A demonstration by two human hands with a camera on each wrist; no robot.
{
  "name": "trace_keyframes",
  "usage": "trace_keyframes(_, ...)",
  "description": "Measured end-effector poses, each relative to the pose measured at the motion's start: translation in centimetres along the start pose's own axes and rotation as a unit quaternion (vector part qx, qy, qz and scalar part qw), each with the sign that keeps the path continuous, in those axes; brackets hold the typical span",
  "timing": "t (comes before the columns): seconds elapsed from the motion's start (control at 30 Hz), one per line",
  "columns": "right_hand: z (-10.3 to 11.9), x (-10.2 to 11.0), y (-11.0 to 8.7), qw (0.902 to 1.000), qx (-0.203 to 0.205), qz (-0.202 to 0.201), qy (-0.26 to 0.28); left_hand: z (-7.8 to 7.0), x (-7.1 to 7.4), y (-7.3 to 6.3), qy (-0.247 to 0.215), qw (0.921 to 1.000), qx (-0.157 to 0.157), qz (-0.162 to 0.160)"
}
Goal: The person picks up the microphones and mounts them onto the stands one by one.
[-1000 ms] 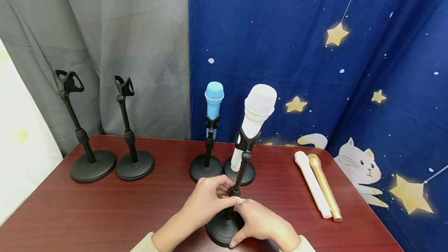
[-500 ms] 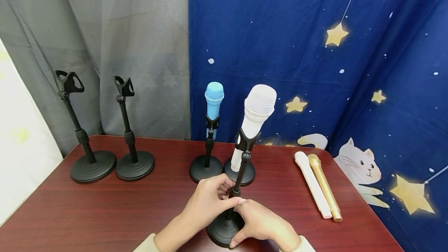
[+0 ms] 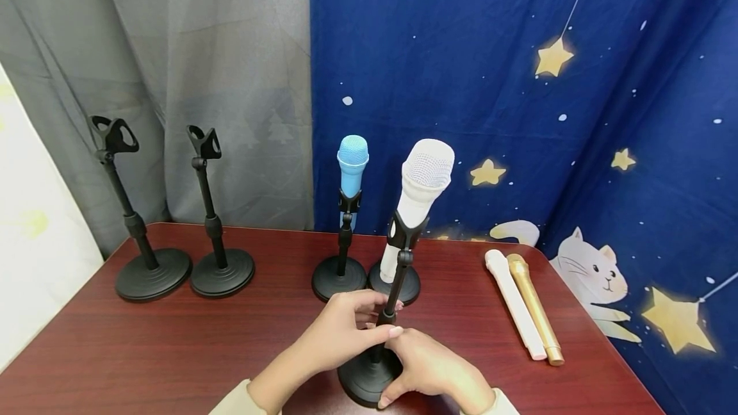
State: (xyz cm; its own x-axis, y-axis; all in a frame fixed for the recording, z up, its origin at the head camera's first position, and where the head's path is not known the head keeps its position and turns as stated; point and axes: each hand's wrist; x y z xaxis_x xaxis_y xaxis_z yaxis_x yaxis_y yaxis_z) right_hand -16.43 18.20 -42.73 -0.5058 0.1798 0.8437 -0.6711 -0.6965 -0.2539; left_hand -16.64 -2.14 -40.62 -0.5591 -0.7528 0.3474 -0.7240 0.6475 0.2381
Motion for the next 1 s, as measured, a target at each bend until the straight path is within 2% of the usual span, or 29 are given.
trace_keyframes(0.2, 0.0, 0.0, 0.2, 0.9999, 0.0, 0.001, -0.015, 0.3, 0.9, -0.1, -0.067, 0.9944, -0.018, 0.079)
trace_keyframes(0.33, 0.0, 0.0, 0.3, 0.9996, -0.002, 0.005, -0.027, 0.5, 1.2, -0.1, -0.077, 0.9917, -0.028, 0.099)
trace_keyframes(0.8, 0.2, 0.0, 0.2, 0.9995, 0.001, 0.001, -0.032, 0.5, 1.1, 0.1, -0.065, 0.9939, -0.023, 0.086)
trace_keyframes(1.0, 0.2, 0.1, 0.1, 0.9995, -0.004, 0.003, -0.03, 0.2, 0.9, 0.1, -0.046, 0.9977, -0.002, 0.05)
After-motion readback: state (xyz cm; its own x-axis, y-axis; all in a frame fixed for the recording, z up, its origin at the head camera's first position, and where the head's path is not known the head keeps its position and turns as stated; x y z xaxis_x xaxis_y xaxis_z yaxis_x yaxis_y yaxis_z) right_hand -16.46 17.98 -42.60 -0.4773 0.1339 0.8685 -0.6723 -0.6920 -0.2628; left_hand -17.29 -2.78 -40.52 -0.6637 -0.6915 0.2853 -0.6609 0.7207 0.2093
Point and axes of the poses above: each hand's wrist, its own y-axis towards the middle knuckle, its own x-axis out of the back of the hand, z = x × y, and after that the axes turned 10 degrees about z, right-handed
